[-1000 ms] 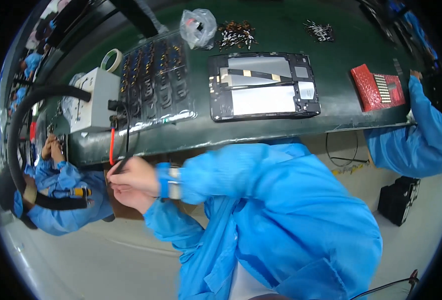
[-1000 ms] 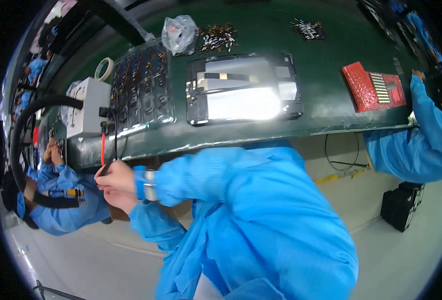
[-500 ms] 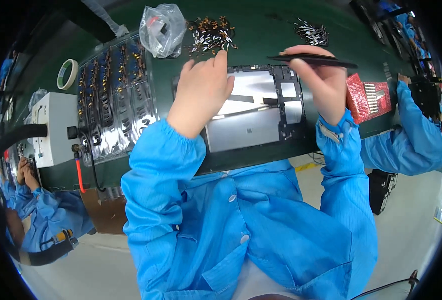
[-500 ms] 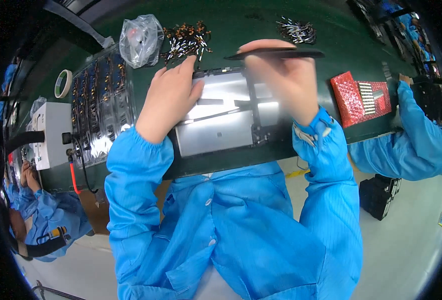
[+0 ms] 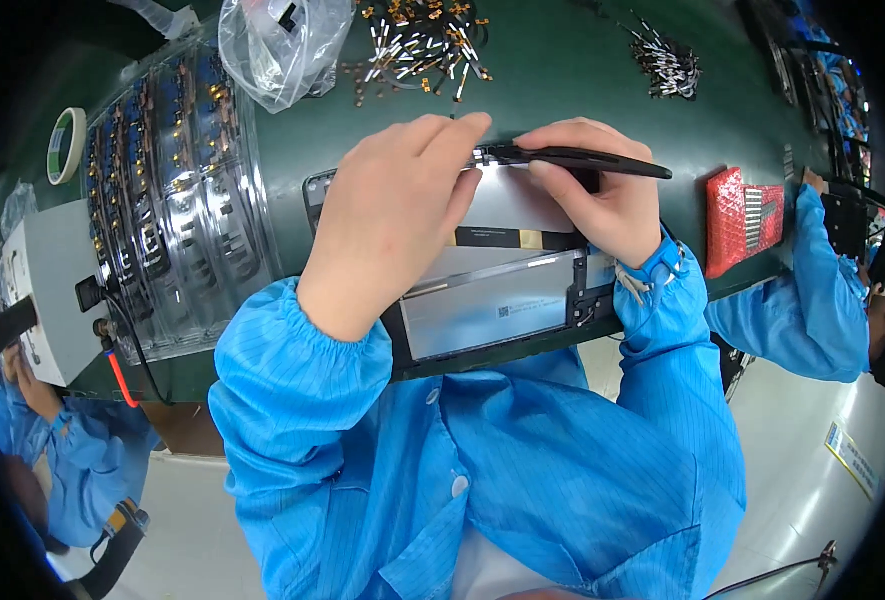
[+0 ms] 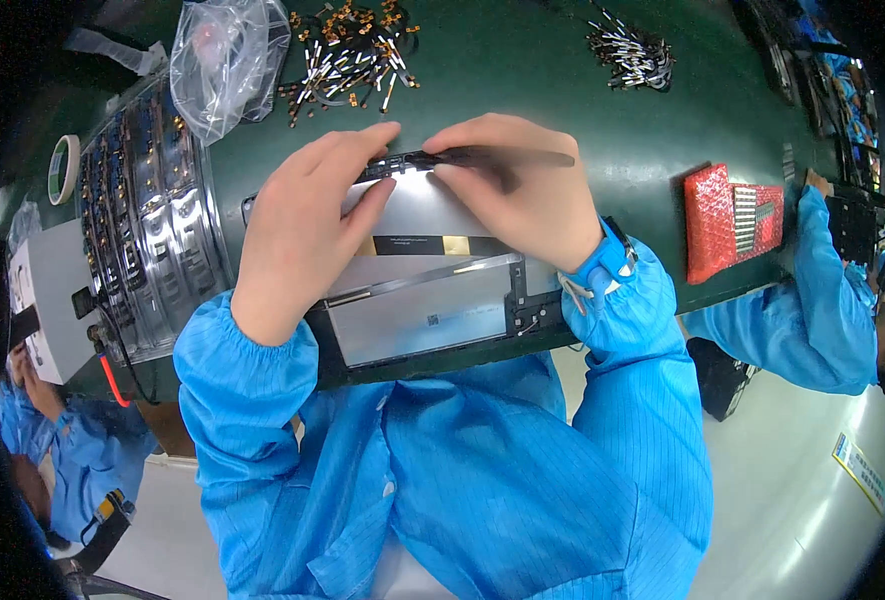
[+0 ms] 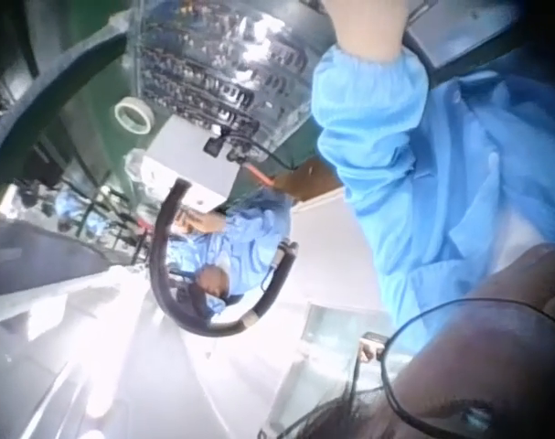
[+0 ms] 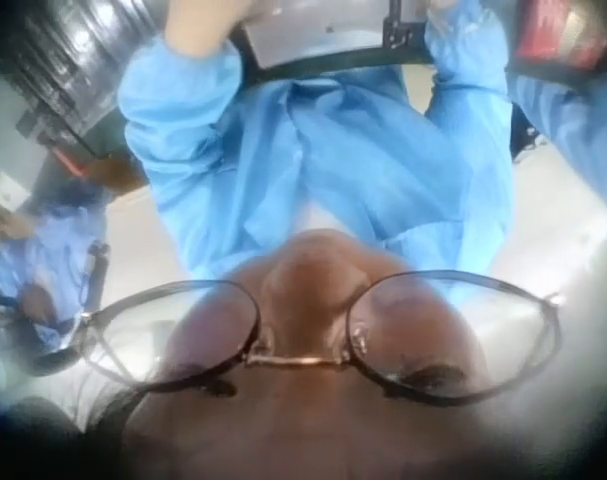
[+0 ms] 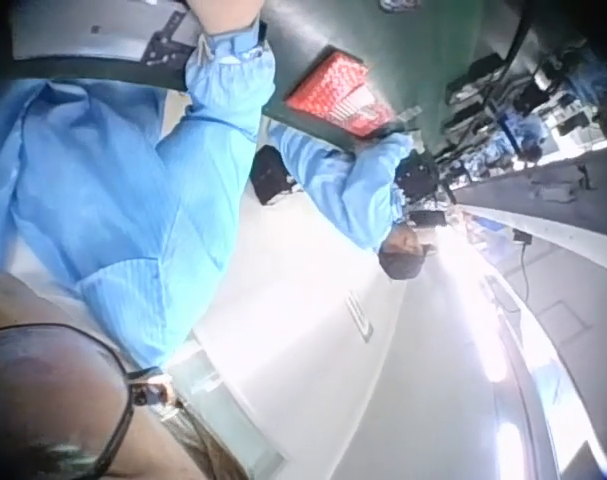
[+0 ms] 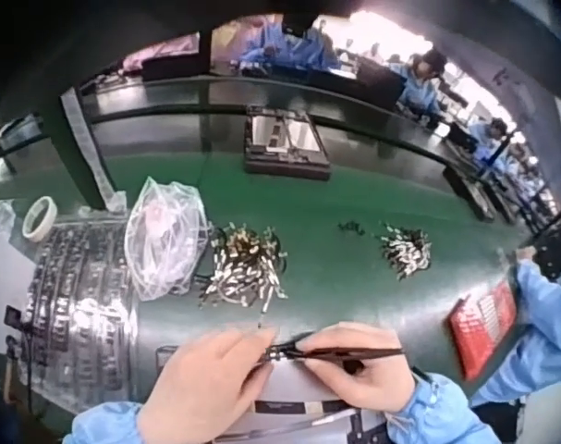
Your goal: Assembling internal components, ribbon cables, and small parts into a tablet housing on a factory production line.
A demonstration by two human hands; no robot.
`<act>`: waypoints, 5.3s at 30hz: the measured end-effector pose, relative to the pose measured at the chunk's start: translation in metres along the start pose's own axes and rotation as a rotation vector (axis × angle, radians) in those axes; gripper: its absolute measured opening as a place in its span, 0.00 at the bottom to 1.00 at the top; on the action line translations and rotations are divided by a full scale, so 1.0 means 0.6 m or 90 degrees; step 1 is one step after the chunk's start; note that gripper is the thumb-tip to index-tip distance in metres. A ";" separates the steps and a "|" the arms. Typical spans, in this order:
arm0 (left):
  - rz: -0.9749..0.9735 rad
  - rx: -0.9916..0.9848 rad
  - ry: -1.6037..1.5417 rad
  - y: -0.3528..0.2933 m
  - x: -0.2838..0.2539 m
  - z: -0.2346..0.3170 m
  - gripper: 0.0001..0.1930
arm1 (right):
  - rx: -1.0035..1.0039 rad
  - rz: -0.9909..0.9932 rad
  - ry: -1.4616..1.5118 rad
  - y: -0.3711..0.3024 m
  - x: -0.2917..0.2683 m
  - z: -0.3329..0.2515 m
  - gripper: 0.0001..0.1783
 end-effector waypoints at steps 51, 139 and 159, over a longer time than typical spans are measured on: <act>0.018 0.028 0.162 -0.025 -0.007 0.024 0.16 | -0.047 -0.014 -0.006 -0.013 -0.011 0.003 0.12; 0.260 0.209 0.338 -0.215 -0.053 0.197 0.10 | -0.158 -0.032 0.021 -0.139 0.120 -0.171 0.15; 0.347 0.039 0.277 -0.293 -0.042 0.144 0.13 | -0.149 -0.086 0.075 -0.122 0.193 -0.169 0.12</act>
Point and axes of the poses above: each hand's wrist, its own y-axis towards the middle knuckle, its own x-axis out of the palm, z = x × y, the point moved 8 cm from there along y, towards the middle knuckle, and after that the axes turned 14 degrees about -z, right-handed, at the moved point
